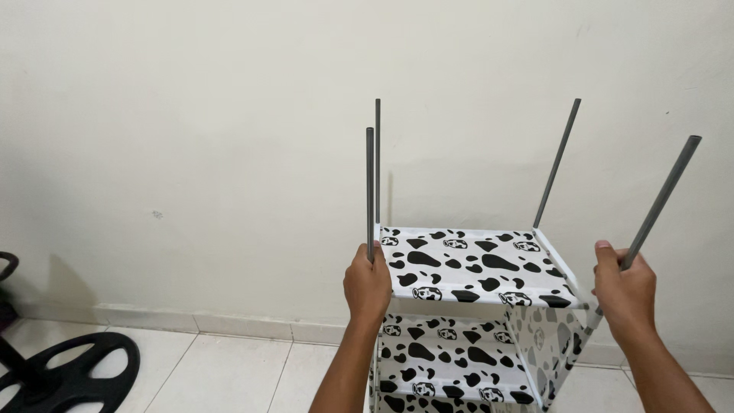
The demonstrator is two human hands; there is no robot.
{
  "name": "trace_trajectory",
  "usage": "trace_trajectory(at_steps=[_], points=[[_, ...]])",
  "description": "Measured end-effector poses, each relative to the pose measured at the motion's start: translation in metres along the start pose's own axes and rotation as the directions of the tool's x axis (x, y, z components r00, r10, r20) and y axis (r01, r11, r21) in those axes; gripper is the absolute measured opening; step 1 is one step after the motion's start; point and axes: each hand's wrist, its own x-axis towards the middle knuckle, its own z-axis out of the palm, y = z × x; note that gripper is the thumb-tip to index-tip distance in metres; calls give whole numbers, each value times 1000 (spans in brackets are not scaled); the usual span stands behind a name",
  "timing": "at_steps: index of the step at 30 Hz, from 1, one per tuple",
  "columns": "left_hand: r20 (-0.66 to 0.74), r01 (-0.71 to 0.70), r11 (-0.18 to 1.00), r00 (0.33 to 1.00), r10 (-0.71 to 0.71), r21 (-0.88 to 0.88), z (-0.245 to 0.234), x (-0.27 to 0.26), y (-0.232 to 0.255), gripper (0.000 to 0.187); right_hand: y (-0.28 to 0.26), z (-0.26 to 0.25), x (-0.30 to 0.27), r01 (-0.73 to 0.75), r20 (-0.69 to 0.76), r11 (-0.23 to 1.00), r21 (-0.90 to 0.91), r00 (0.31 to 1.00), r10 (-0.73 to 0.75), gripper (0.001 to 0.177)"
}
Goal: The person assembles a small shelving unit by inserting metal poles into the corners of fabric-covered panels. They connect the poles to form a frame and then attach the fabric panels to create shelves.
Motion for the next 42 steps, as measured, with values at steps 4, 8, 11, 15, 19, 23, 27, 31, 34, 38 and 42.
trace_trajectory(at_steps=[4,8,11,15,19,23,27,31,34,38,42], points=[[66,-78,996,995,76,32,-5,-10,-20,40,0,8,-8,487,-365,813,-318,729,-579,48],[2,-295,949,955,297,113,0,-17,-45,27,-35,47,-32,705,-392,692,-153,600,-698,38],[44,-255,962,967,252,97,1,-24,-56,23,-81,98,-67,690,-141,698,192,723,-676,36],[82,-185,977,981,177,103,-3,-27,-53,20,-134,156,-128,386,329,803,454,765,-554,44],[126,-199,980,973,195,17,-10,-29,-45,17,-153,184,-175,86,555,783,617,657,-509,43],[245,-103,994,965,92,36,-14,-25,-39,16,-156,198,-191,-19,511,763,646,754,-413,43],[203,-159,987,967,154,7,-12,-26,-47,19,-156,210,-189,44,467,812,582,799,-378,47],[168,-151,988,974,151,-11,-6,-25,-62,23,-155,218,-185,59,418,787,614,822,-387,57],[107,-297,955,949,296,-4,-2,-24,-70,27,-154,219,-175,-23,499,761,648,768,-402,61],[173,-193,981,967,186,27,0,-21,-76,22,-151,222,-167,-146,593,715,684,682,-428,61],[202,-346,932,926,320,110,2,-21,-80,16,-151,236,-183,219,267,793,568,862,-430,70]])
